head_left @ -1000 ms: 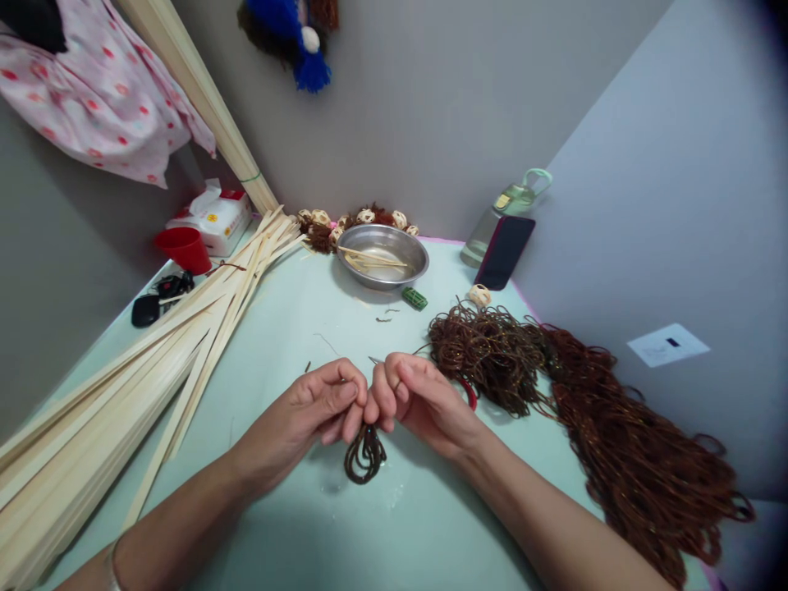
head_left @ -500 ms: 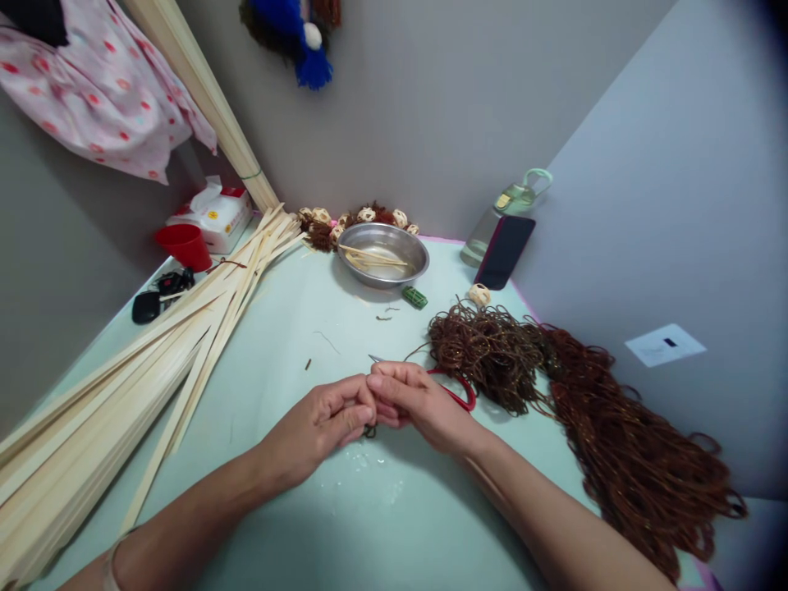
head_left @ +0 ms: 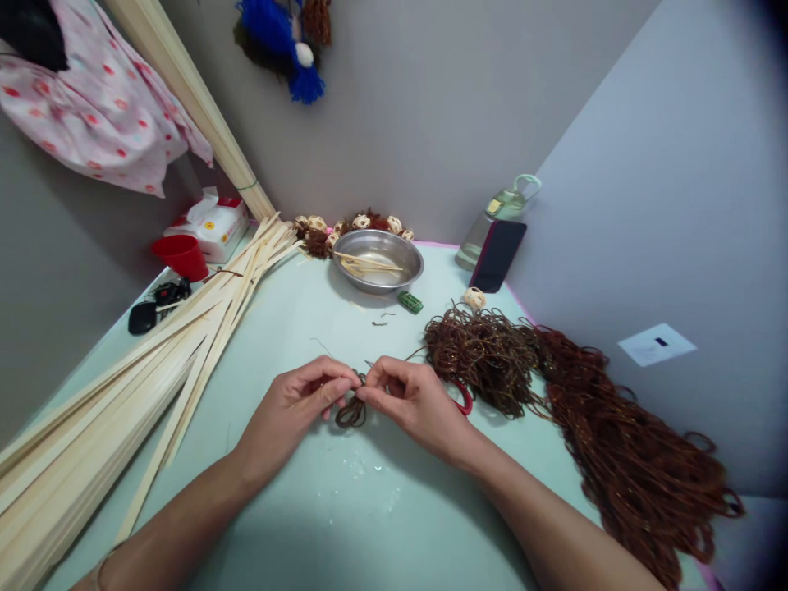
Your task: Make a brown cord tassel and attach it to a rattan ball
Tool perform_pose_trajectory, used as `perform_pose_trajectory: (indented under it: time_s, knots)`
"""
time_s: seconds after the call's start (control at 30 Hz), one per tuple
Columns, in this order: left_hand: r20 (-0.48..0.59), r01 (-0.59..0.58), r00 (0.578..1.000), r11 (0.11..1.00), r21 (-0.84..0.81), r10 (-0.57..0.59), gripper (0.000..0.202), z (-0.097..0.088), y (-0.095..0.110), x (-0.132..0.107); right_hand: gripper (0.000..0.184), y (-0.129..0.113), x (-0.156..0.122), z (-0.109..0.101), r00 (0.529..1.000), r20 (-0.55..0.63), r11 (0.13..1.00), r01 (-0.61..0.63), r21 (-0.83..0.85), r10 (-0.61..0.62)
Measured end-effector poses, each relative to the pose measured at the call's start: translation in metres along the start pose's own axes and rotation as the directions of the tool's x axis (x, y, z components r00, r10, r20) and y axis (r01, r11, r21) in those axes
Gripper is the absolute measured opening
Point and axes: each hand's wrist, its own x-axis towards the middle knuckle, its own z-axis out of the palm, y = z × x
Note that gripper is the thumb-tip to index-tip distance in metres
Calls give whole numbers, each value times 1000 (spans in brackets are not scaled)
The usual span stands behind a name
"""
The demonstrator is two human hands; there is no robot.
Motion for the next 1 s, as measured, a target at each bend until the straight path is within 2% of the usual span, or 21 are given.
perform_pose_trajectory:
  time_s: [0.17,0.27,0.37,0.5,0.7,0.9,0.97,1.0]
  knots:
    - [-122,-138,977,955,263,175,11,-7,-2,2,16,-2,-2,1,988,-87,967,103,-231,-126]
    - [-60,-159,979,908,388,197,11,-8,-3,2,16,-2,-2,1,966,-125,921,169,-351,-225]
    - [33,-106,994,899,425,102,13,-6,-3,1,14,2,-1,1,935,-115,846,244,-475,-334]
    - [55,-12,998,919,393,-10,12,-2,-2,0,15,7,0,3,886,-19,689,346,-637,-462]
    - [26,44,998,970,238,-51,7,-2,-5,2,17,12,-1,3,880,42,539,327,-776,-474]
    - [72,27,996,952,305,-51,13,-3,-5,2,20,14,-1,4,867,26,517,320,-794,-497]
    - [77,61,994,979,193,-77,17,-2,-2,1,17,12,-1,3,868,-15,551,301,-778,-496]
    - [75,95,992,992,78,-101,17,-1,-1,0,16,11,-1,3,877,-42,583,281,-763,-478]
